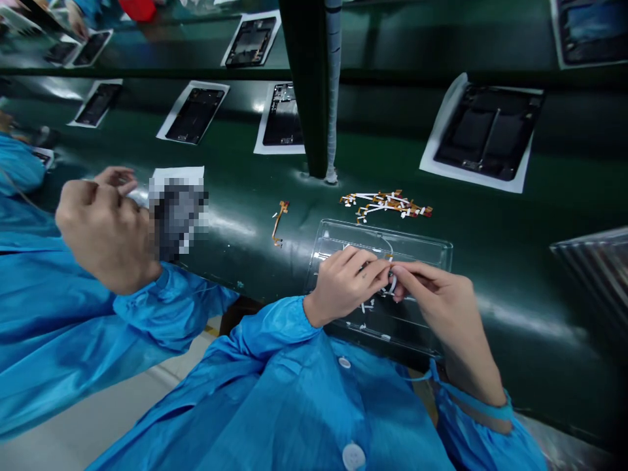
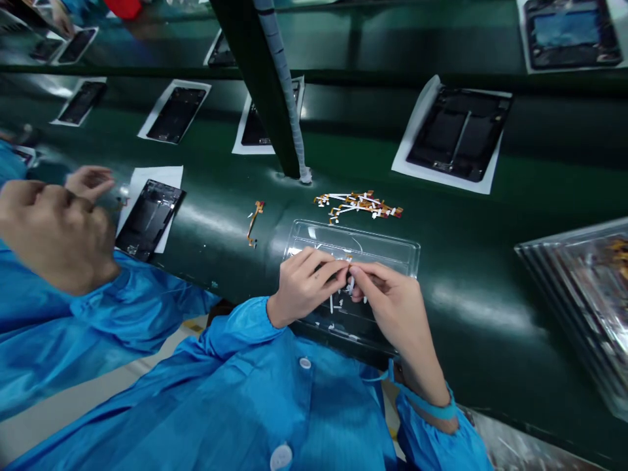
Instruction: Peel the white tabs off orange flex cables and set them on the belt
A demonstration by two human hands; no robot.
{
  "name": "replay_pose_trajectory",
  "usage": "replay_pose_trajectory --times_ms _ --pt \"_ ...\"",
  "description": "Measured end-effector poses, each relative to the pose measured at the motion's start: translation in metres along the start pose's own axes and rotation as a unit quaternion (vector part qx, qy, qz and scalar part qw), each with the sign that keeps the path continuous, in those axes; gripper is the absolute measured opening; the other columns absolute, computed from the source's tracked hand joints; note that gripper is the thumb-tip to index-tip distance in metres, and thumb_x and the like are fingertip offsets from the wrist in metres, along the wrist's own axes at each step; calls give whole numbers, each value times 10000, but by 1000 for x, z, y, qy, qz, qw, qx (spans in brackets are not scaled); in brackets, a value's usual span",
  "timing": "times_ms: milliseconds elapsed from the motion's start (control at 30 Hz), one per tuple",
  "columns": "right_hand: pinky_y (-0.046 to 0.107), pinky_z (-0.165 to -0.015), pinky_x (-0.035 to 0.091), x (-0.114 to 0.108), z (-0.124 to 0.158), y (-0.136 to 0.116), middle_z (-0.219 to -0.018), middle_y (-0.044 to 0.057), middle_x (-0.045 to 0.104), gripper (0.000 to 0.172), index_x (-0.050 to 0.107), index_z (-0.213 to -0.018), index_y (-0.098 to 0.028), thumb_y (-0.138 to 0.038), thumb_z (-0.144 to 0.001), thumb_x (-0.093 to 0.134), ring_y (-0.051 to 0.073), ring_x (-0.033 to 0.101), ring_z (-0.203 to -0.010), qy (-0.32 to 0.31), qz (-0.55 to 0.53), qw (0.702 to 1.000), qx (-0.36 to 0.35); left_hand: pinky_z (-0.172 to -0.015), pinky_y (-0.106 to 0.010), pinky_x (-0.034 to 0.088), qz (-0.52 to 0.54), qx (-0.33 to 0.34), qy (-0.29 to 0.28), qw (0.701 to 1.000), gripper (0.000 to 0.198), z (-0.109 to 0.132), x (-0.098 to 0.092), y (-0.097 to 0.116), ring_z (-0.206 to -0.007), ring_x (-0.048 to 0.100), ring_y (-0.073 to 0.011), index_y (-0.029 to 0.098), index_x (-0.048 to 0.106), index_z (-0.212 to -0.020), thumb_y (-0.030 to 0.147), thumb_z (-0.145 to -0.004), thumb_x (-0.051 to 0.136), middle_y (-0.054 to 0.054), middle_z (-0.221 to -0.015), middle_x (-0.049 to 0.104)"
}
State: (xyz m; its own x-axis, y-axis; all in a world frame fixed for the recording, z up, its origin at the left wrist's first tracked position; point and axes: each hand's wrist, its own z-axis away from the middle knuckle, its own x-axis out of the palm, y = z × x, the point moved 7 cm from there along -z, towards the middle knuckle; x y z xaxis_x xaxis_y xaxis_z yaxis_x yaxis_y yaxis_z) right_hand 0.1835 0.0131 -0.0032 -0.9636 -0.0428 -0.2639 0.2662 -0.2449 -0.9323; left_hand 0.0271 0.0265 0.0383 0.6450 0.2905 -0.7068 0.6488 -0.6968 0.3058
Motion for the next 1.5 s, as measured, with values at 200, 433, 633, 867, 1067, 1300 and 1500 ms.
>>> replay_pose_trajectory --times_ms 200,433,633,867,1067,1300,1500 --pt "267 -600 529 1 -2 3 -637 15 655 393 791 -1007 -181 -543 -904 677 144 616 -595 -9 9 1000 8 -677 -283 460 -8 19 -11 1000 56 -2 6 0 -774 630 -144 185 666 -917 203 -953 627 -9 -838 699" --pt "269 -592 490 -11 -3 7 -746 29 695 392 757 -910 -202 -583 -886 670 156 628 -661 6 43 999 9 -717 -275 504 54 -74 -70 993 188 9 14 -24 -872 648 -155 196 691 -997 102 -898 561 -27 -946 707" --pt "293 -665 499 -5 -6 7 -806 32 720 374 755 -947 -217 -573 -907 650 172 646 -729 -24 51 998 -2 -608 -199 521 335 -245 -148 898 295 12 32 -40 -940 683 -146 200 694 -1206 192 -920 626 -65 -1084 718" --pt "318 -736 525 -6 -6 12 -874 40 737 352 772 -954 -226 -558 -848 728 181 644 -774 -39 67 997 -10 -600 -196 498 377 -304 -84 871 139 4 26 -64 -871 688 -128 176 762 -939 242 -956 640 -49 -950 751" --pt "328 -751 537 1 -3 15 -890 48 733 332 783 -956 -230 -542 -858 724 187 642 -793 -77 68 995 -19 -643 -195 541 309 -296 -11 904 195 3 10 -71 -872 685 -108 187 719 -1128 259 -987 605 -65 -1070 713" --pt "333 -791 522 0 -5 11 -944 46 717 291 764 -993 -242 -507 -905 682 191 630 -848 -49 61 996 -53 -781 -269 560 155 -106 -48 981 123 -4 1 -21 -854 669 -124 198 739 -997 285 -963 659 -17 -918 735" --pt "319 -772 500 4 -3 3 -925 32 696 229 756 -969 -262 -467 -919 668 187 625 -851 -50 84 993 -69 -722 -272 525 83 -73 -109 988 146 -3 13 -10 -806 672 -129 192 708 -902 246 -973 592 4 -860 735"
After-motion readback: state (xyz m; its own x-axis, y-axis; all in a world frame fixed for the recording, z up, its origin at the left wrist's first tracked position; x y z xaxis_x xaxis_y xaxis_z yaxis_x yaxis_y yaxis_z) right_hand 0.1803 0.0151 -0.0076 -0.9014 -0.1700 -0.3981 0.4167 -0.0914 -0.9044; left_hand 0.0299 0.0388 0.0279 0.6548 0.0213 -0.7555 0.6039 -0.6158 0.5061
